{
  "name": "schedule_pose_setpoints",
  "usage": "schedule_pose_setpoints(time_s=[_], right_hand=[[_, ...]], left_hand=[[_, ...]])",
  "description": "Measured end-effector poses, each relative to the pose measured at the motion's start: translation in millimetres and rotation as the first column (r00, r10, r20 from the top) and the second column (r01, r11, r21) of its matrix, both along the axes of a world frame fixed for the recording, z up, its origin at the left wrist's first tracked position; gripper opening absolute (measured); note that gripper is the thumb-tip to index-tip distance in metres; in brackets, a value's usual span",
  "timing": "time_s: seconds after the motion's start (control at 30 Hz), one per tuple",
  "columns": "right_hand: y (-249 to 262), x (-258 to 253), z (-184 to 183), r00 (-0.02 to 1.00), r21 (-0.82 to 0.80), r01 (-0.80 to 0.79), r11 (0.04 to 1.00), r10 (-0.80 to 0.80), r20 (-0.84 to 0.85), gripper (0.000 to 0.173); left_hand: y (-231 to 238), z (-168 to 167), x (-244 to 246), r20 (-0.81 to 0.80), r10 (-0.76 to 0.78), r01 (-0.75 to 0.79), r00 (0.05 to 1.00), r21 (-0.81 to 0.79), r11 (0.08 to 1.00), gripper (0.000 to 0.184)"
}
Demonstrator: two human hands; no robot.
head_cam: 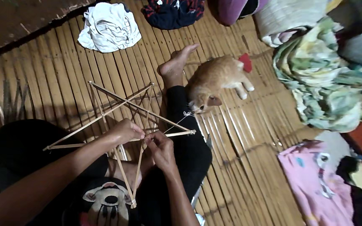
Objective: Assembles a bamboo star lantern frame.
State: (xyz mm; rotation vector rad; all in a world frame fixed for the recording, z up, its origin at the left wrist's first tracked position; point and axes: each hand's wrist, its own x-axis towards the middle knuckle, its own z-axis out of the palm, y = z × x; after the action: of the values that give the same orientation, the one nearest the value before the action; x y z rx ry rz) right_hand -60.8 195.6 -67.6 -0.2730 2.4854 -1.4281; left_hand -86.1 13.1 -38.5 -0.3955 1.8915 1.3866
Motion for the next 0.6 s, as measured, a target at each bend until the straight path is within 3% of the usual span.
schedule_pose_setpoints(time_s=[0.23, 0.37, 0.47, 0.6], right_hand=[[-11.1, -9.6, 20.0, 0.989, 0.159, 0.019, 0.987, -0.042, 0.143, 0.013], [-12.7, -13.4, 22.3, 0.986, 0.142, 0.060, 0.988, -0.081, 0.144, 0.013], [-7.4, -10.1, 13.4, 0.992, 0.099, 0.113, 0.989, -0.118, 0.043, 0.010], [-1.9, 1.1, 3.1, 0.993, 0.118, 0.071, 0.991, -0.059, -0.104, 0.010]], left_hand=[[-0.7, 3.2, 8.8, -0.096, -0.056, 0.050, 0.994, -0.068, 0.996, 0.014], [3.5, 3.2, 9.9, -0.119, -0.073, 0.060, 0.990, -0.106, 0.993, 0.015], [3.7, 2.4, 9.2, -0.107, -0.079, 0.067, 0.991, -0.107, 0.992, 0.015], [1.4, 1.5, 8.6, -0.074, -0.022, 0.021, 0.997, -0.023, 1.000, 0.013]])
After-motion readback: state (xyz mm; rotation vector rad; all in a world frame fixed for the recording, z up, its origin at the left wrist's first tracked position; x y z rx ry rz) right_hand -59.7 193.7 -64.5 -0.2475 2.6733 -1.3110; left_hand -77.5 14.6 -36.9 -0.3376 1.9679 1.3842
